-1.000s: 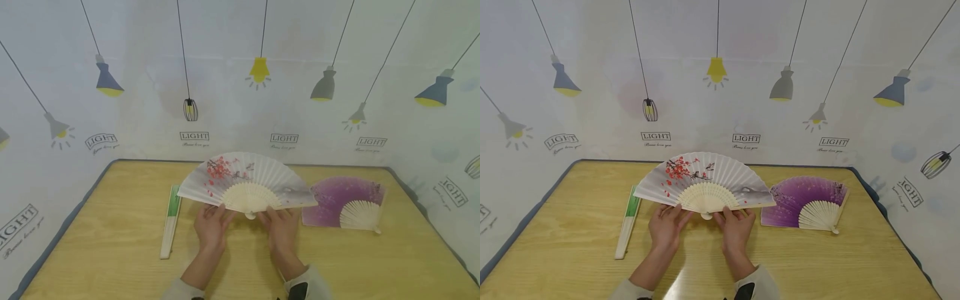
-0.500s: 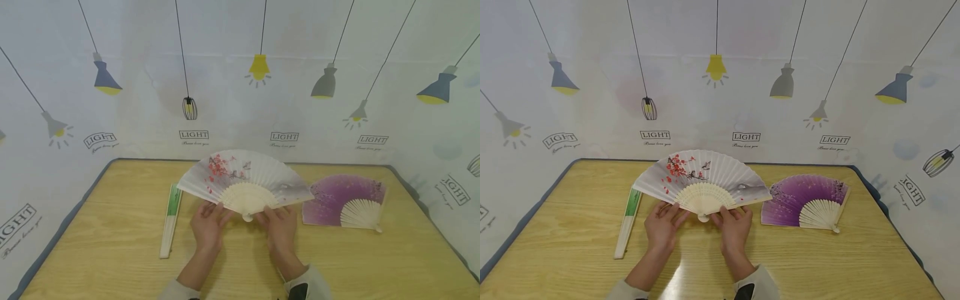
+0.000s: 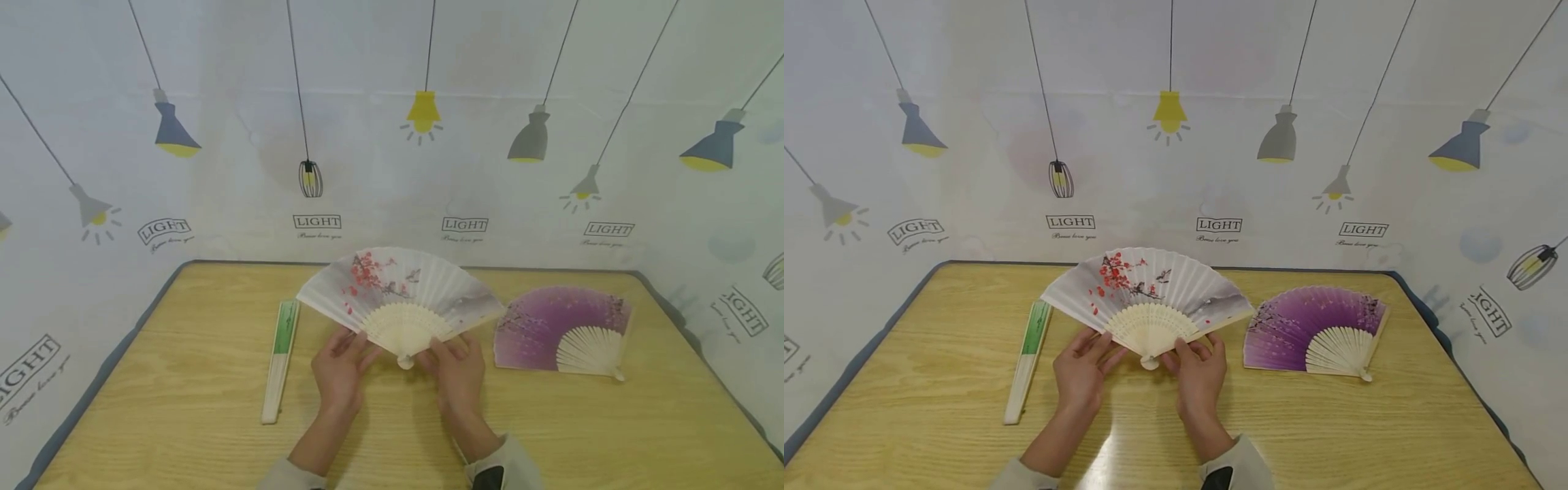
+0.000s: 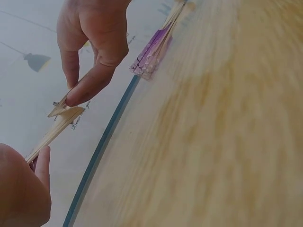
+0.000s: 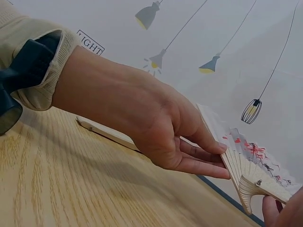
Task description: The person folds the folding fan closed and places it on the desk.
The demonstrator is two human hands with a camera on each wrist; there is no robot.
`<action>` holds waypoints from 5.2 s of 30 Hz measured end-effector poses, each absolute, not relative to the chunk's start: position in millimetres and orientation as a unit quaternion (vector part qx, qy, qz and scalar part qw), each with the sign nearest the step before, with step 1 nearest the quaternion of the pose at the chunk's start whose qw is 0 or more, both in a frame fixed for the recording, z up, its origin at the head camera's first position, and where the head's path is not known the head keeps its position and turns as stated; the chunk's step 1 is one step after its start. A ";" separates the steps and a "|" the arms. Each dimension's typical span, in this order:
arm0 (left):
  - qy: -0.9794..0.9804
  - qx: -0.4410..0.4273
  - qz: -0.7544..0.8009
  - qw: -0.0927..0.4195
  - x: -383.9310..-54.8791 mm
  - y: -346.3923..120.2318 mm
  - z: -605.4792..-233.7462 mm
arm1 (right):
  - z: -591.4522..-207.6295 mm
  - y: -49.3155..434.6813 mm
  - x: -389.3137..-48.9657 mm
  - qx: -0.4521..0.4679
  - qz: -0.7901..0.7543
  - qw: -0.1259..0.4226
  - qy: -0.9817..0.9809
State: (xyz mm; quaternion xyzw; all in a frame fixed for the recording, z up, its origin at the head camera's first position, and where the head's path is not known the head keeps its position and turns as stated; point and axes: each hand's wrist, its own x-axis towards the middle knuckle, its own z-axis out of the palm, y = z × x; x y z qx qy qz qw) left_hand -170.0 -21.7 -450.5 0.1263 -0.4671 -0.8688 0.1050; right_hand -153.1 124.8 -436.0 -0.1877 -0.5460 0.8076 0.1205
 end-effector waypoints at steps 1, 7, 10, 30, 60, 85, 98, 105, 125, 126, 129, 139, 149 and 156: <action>-0.468 0.125 -0.869 0.105 -170.1 -21.9 -450.5 | -435.8 124.8 -152.9 -0.187 0.807 0.120 -0.547; -0.468 0.118 -0.870 0.102 -170.1 -22.1 -450.9 | -436.7 125.1 -152.6 -0.177 0.805 0.114 -0.554; -0.472 0.119 -0.868 0.101 -169.7 -21.9 -450.7 | -436.6 124.8 -152.4 -0.177 0.801 0.110 -0.561; -0.491 0.113 -0.859 0.088 -170.0 -23.3 -449.5 | -433.9 123.0 -149.2 -0.161 0.791 0.096 -0.583; -0.515 0.114 -0.845 0.088 -169.7 -24.5 -447.6 | -435.0 120.2 -148.0 -0.129 0.793 0.081 -0.589; -0.533 0.073 -0.839 0.083 -169.7 -25.2 -445.4 | -437.5 118.9 -148.4 -0.100 0.784 0.081 -0.607; -0.534 0.071 -0.838 0.082 -170.0 -24.6 -444.2 | -439.2 118.3 -149.2 -0.088 0.787 0.080 -0.605; -0.538 0.075 -0.836 0.081 -171.0 -24.5 -445.1 | -438.7 118.0 -149.2 -0.087 0.791 0.078 -0.601; -0.556 0.082 -0.825 0.056 -168.9 -25.7 -442.6 | -434.8 114.5 -144.8 -0.064 0.788 0.053 -0.609; -0.557 0.080 -0.824 0.056 -168.7 -25.7 -442.3 | -434.8 114.5 -144.7 -0.063 0.788 0.053 -0.611; -0.559 0.078 -0.824 0.056 -168.6 -25.9 -441.9 | -435.3 114.9 -144.6 -0.061 0.785 0.053 -0.615; -0.566 0.070 -0.819 0.056 -168.6 -26.3 -442.4 | -436.0 115.1 -144.8 -0.063 0.787 0.046 -0.612; -0.580 0.018 -0.813 0.057 -166.0 -23.0 -440.4 | -437.9 116.5 -146.4 -0.059 0.791 0.050 -0.606; -0.604 0.011 -0.794 0.069 -163.3 -21.9 -435.9 | -435.8 115.8 -146.2 -0.058 0.791 0.052 -0.607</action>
